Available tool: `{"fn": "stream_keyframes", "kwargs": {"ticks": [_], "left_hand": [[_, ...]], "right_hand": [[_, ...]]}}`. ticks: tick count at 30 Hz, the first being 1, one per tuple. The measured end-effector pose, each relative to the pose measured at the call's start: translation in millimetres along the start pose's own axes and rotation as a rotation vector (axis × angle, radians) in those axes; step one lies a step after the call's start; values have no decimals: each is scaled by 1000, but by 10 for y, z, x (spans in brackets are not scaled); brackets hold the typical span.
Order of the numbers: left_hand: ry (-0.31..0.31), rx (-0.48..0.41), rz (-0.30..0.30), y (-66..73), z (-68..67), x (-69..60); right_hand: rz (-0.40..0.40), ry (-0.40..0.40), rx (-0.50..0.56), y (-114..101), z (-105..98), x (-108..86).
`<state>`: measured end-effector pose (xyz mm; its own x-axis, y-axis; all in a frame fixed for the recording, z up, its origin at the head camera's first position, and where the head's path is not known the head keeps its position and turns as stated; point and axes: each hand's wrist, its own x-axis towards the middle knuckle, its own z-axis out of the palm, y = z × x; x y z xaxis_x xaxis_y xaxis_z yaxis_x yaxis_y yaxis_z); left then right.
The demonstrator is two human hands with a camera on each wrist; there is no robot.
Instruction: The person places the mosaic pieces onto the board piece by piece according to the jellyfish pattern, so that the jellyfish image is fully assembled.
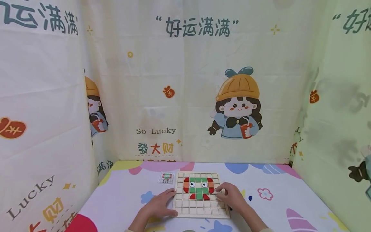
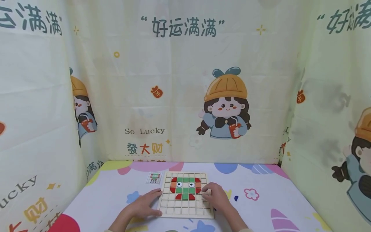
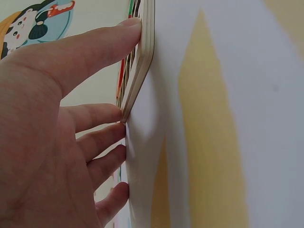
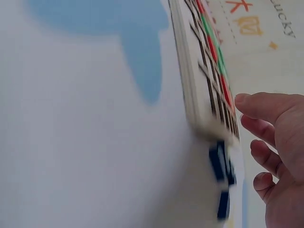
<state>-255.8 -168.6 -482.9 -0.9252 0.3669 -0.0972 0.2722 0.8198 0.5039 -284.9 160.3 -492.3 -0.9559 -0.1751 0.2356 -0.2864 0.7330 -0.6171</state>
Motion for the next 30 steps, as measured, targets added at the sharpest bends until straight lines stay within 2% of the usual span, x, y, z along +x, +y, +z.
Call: {"fn": "stream_keyframes", "kwargs": {"ticks": [7, 13, 21, 30], "left_hand": [[-4, -7, 0, 1, 4, -6], [-3, -10, 1, -4, -1, -5], [4, -3, 9, -11, -10, -15], [1, -9, 1, -5, -12, -19]], "right_hand": [[136, 74, -22, 319, -300, -179], [194, 65, -60, 542, -548, -312], [199, 21, -151, 720, -698, -363], [178, 42, -156, 720, -675, -347]]}}
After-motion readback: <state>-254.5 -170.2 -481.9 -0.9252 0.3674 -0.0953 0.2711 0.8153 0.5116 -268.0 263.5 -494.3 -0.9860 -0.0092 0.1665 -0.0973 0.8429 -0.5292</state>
